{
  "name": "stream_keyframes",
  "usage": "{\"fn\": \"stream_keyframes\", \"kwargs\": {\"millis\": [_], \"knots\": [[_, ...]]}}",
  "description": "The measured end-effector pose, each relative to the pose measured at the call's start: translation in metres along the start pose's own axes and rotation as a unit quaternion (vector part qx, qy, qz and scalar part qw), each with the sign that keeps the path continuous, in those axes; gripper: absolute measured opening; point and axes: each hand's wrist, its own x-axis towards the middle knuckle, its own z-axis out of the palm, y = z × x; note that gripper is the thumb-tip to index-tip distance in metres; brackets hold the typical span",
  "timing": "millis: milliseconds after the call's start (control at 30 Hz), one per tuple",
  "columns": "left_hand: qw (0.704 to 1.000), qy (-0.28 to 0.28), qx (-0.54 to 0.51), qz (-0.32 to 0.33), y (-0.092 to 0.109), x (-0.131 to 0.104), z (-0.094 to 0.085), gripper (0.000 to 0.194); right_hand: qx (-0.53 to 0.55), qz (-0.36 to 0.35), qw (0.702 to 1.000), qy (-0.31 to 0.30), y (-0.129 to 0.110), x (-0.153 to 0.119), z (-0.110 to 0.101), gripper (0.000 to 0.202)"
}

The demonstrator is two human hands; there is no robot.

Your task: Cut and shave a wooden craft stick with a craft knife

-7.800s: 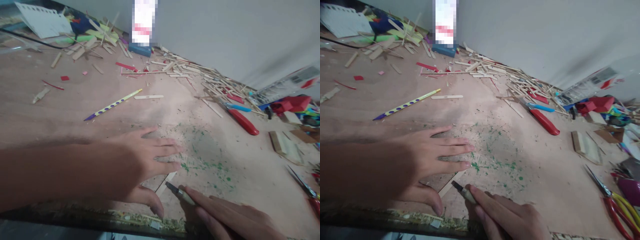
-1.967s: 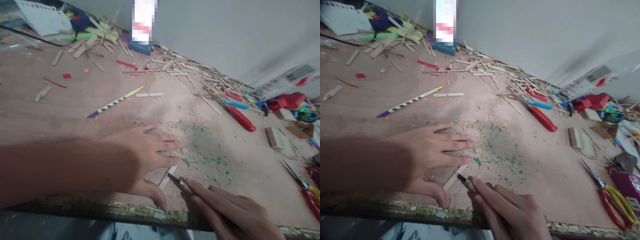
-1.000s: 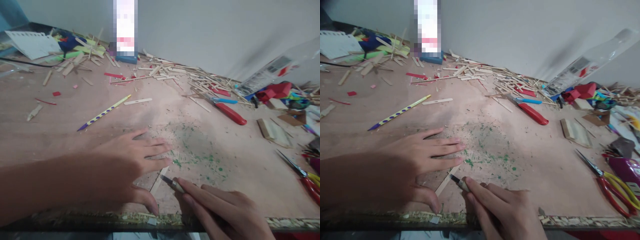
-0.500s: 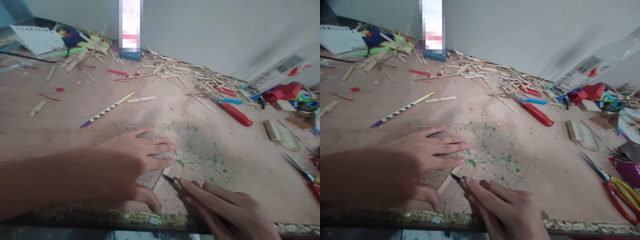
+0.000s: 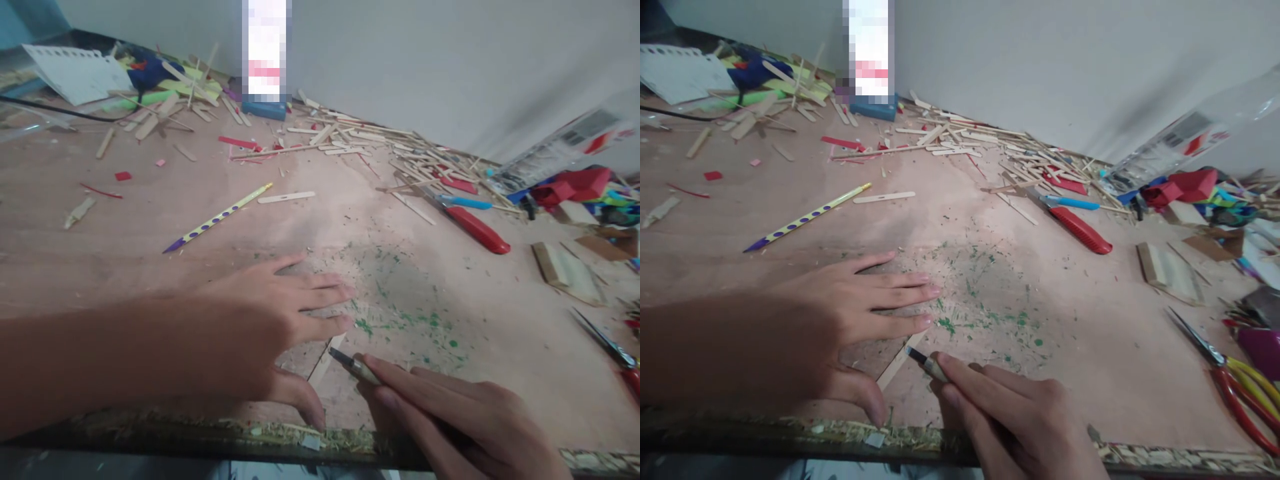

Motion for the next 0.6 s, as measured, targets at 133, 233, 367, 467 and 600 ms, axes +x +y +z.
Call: {"fn": "stream_keyframes", "kwargs": {"millis": [133, 233, 367, 467, 600], "knots": [[1.000, -0.009, 0.006, 0.003, -0.001, 0.000, 0.000, 0.073, 0.006, 0.000, 1.000, 0.015, -0.003, 0.005, -0.001, 0.031], [1.000, -0.005, 0.004, 0.004, -0.002, 0.000, 0.001, 0.076, 0.009, -0.014, 0.999, 0.046, -0.005, 0.008, -0.002, 0.030], [1.000, 0.001, 0.002, 0.003, -0.002, 0.000, 0.003, 0.078, -0.009, -0.017, 1.000, 0.022, -0.001, 0.011, -0.007, 0.030], [1.000, 0.006, 0.003, -0.001, -0.001, 0.000, 0.004, 0.078, -0.031, -0.035, 0.998, 0.033, 0.005, 0.014, -0.012, 0.024], [1.000, 0.002, -0.003, 0.003, -0.001, 0.000, 0.003, 0.076, -0.024, -0.047, 0.998, -0.038, 0.009, 0.027, -0.028, 0.026]]}}
